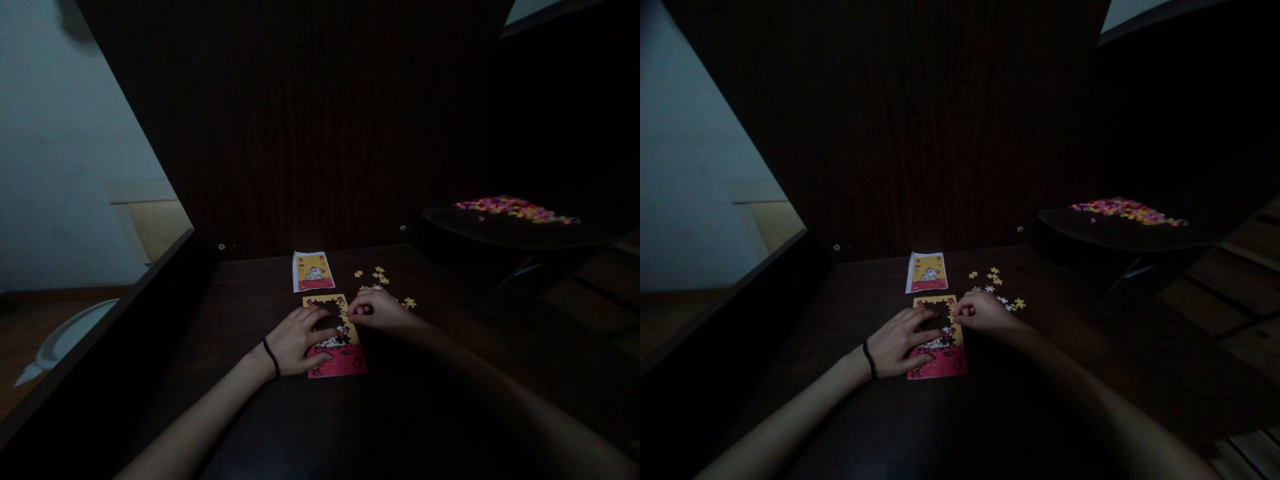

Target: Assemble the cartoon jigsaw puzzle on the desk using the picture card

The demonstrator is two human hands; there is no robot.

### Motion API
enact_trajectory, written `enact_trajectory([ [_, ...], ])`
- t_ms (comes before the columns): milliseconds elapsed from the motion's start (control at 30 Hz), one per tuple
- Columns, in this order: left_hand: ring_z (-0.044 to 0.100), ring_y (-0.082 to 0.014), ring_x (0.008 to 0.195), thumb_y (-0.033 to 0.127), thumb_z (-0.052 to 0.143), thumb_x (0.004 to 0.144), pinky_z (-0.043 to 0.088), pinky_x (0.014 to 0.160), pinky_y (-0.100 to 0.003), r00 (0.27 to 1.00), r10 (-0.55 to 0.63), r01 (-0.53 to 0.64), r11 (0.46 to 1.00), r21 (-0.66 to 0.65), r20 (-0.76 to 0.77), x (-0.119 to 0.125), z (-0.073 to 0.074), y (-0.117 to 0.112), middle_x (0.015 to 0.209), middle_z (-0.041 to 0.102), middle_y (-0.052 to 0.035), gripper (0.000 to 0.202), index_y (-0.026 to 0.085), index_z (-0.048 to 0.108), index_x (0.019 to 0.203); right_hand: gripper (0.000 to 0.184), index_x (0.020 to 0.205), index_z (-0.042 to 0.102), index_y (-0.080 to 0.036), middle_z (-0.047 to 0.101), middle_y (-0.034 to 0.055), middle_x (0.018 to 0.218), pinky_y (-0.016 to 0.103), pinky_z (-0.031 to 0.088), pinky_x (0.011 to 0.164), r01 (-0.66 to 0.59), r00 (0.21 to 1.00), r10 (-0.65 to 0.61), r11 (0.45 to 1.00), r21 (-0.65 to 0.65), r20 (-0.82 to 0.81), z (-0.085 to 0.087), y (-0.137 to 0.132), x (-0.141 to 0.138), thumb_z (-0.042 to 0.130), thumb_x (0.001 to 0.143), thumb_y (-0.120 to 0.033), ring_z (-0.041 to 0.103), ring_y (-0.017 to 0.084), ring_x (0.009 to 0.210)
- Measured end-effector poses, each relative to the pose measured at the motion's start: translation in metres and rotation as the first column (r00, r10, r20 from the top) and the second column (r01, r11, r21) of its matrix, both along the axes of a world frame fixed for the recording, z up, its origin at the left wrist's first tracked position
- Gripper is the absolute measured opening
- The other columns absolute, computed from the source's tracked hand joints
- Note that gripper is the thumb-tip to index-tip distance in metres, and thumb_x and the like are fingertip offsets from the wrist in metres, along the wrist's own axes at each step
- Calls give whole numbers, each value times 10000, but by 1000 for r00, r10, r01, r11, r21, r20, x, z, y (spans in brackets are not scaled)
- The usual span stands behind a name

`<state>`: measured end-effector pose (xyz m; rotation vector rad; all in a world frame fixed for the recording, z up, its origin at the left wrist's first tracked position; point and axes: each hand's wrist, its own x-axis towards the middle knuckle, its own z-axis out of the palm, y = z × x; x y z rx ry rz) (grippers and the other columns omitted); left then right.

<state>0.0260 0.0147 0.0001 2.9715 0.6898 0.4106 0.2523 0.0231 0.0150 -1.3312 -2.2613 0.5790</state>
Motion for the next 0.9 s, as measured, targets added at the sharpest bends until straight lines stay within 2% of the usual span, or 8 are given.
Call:
enact_trajectory([
  [67, 393, -259, 1111, 455, 421, 812, 336, 921, -421, 1000, 3, -3, 1000, 1, -7, 0, 0, 0, 1234, 414, -98, 419, 259, 471, 1179, 88, 671, 664, -172, 580, 17, 634, 233, 385, 574, -14, 999, 12, 997, 71, 36, -7, -5, 1, 590, 690, -217, 498, 123, 615],
  [167, 392, -261, 1111, 458, 417, 812, 336, 919, -423, 1000, 6, -6, 1000, 3, -6, 0, 1, -1, 1229, 417, -102, 416, 251, 482, 1167, 104, 684, 667, -182, 586, 22, 641, 241, 385, 606, -48, 997, 40, 993, 107, 69, -14, -9, 2, 577, 715, -225, 506, 136, 654],
  [433, 381, -261, 1125, 467, 407, 815, 336, 921, -426, 1000, 5, -5, 1000, -18, -4, 0, 1, -2, 1228, 420, -105, 423, 249, 480, 1171, 103, 671, 660, -196, 598, 22, 664, 258, 367, 633, -90, 988, 77, 992, 91, 136, -19, -9, 0, 576, 725, -221, 506, 144, 683],
  [667, 385, -268, 1121, 455, 424, 809, 338, 921, -438, 1000, 6, -6, 999, -31, -24, -1, 0, 0, 1229, 418, -103, 432, 252, 467, 1188, 87, 657, 667, -187, 591, 21, 642, 251, 370, 623, -50, 987, 43, 998, 38, 155, -16, -8, -1, 595, 697, -214, 500, 137, 648],
  [900, 391, -265, 1119, 449, 435, 806, 348, 917, -431, 1000, 1, -1, 1000, -24, -3, -1, 1, -1, 1226, 425, -102, 431, 250, 470, 1187, 100, 655, 667, -185, 584, 20, 640, 243, 372, 614, -32, 991, 26, 998, 47, 131, -20, -7, -1, 591, 703, -230, 506, 134, 646],
])
